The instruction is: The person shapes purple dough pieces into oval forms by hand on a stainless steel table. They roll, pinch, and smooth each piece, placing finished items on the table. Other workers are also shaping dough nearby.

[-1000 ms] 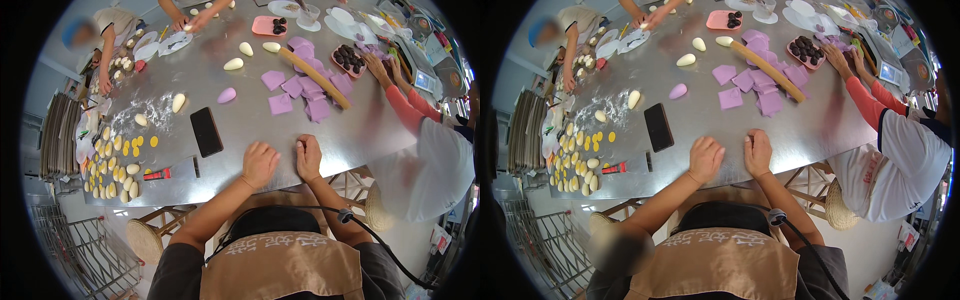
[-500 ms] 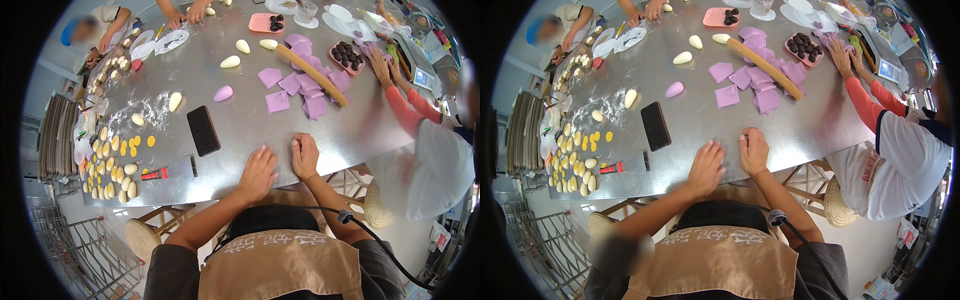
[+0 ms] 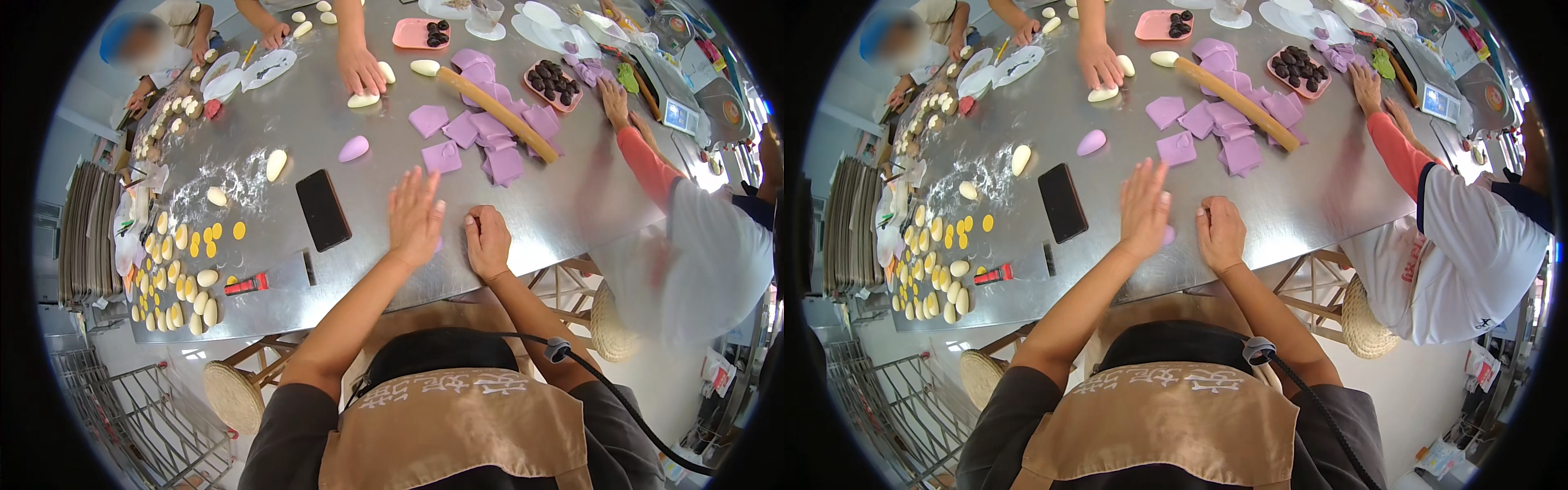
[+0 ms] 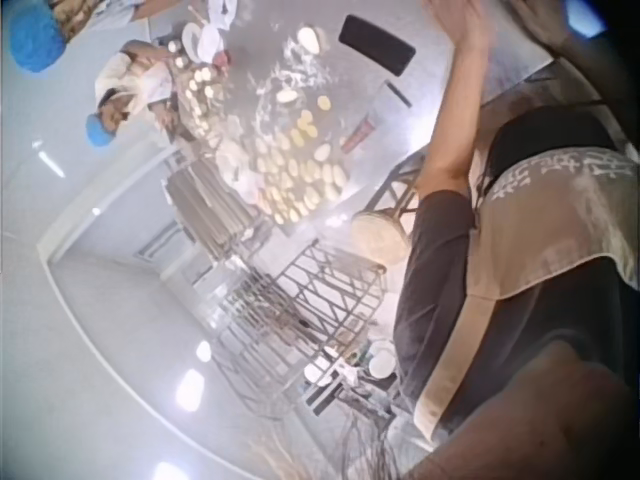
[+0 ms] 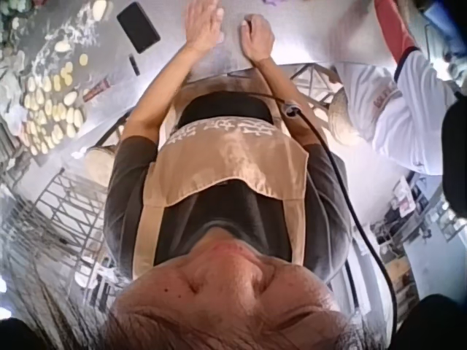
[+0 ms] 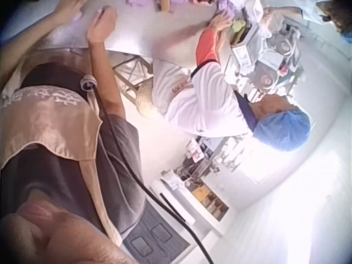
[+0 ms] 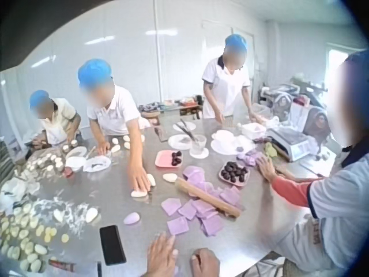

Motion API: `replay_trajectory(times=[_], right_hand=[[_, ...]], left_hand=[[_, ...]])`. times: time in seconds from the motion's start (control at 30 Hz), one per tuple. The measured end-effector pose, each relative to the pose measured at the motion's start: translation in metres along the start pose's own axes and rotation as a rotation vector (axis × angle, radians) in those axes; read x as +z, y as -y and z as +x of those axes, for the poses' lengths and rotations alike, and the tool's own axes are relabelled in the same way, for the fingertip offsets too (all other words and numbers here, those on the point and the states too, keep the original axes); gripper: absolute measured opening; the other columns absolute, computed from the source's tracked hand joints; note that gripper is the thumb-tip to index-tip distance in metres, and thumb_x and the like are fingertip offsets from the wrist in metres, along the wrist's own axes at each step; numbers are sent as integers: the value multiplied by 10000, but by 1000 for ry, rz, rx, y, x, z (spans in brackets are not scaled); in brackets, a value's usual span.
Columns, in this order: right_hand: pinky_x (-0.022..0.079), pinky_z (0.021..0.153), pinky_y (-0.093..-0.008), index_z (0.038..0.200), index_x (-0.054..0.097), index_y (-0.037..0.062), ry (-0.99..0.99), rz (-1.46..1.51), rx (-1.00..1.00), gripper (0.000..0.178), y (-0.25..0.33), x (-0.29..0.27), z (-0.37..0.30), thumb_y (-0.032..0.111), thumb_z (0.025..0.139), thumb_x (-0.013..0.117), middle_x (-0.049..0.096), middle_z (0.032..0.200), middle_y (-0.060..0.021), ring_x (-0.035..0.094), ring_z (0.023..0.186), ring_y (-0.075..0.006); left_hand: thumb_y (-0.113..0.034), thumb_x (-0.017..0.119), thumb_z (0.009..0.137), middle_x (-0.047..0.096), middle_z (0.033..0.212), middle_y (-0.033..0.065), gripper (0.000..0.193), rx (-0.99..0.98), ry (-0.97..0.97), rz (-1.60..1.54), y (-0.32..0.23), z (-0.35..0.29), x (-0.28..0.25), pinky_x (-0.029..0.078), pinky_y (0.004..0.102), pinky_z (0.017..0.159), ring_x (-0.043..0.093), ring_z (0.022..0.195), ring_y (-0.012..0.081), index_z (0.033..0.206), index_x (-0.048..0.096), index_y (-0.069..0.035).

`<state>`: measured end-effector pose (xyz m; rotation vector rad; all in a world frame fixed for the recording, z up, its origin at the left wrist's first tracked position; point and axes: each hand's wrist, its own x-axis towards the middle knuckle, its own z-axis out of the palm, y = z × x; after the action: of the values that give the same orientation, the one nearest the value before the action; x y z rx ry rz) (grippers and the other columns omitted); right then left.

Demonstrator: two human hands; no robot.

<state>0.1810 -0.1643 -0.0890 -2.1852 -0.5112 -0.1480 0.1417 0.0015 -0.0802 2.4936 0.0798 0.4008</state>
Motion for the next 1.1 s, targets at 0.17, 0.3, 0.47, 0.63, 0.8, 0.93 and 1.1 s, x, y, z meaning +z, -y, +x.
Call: replay_trajectory(times=[0.17,0.3,0.47,0.63,0.8,0.93,1.1], right_hand=[[470,765,-430,992,571,46,-36,18,-7,98,-2,1,0,129,939,572,608,933,-120,583,877,-331],[468,726,-412,985,571,50,-78,-35,-56,87,-2,4,3,132,960,556,603,885,-124,579,809,-313],[471,782,-441,1000,580,42,-26,-1,-12,107,-3,5,1,128,935,577,612,959,-122,585,914,-340],[472,789,-436,994,582,44,-35,1,26,105,-7,7,3,132,938,574,610,970,-124,584,923,-342],[474,796,-432,989,582,45,-26,-14,-11,107,-1,5,6,142,945,571,612,982,-126,587,923,-338],[463,823,-440,997,576,40,-37,35,7,106,-10,7,4,131,943,568,609,1001,-129,577,946,-347],[408,976,-482,1169,557,30,-9,163,-273,325,18,19,7,286,969,539,573,1218,-184,518,1151,-397]], left_hand=[[-319,527,969,383,1521,242,511,143,227,56,-9,-51,-5,248,521,1171,357,1409,418,1422,499,-84],[-319,551,958,401,1501,254,515,157,157,37,-10,-61,-7,280,528,1153,376,1389,435,1411,511,-79],[-308,546,962,413,1491,264,480,-171,-202,188,9,27,18,295,539,1146,391,1376,443,1387,541,-84],[-288,551,957,439,1470,260,428,165,167,-25,-7,-58,0,272,550,1152,414,1362,427,1329,591,-82],[-262,475,994,434,1483,247,400,59,78,146,-9,-19,1,275,530,1154,398,1381,419,1338,588,-90],[-272,383,1040,432,1495,230,420,-61,33,-140,9,-12,3,252,514,1167,378,1401,405,1379,548,-87],[-300,349,1053,412,1526,191,455,-34,-6,-102,11,-19,7,210,470,1193,341,1436,365,1421,493,-76]])
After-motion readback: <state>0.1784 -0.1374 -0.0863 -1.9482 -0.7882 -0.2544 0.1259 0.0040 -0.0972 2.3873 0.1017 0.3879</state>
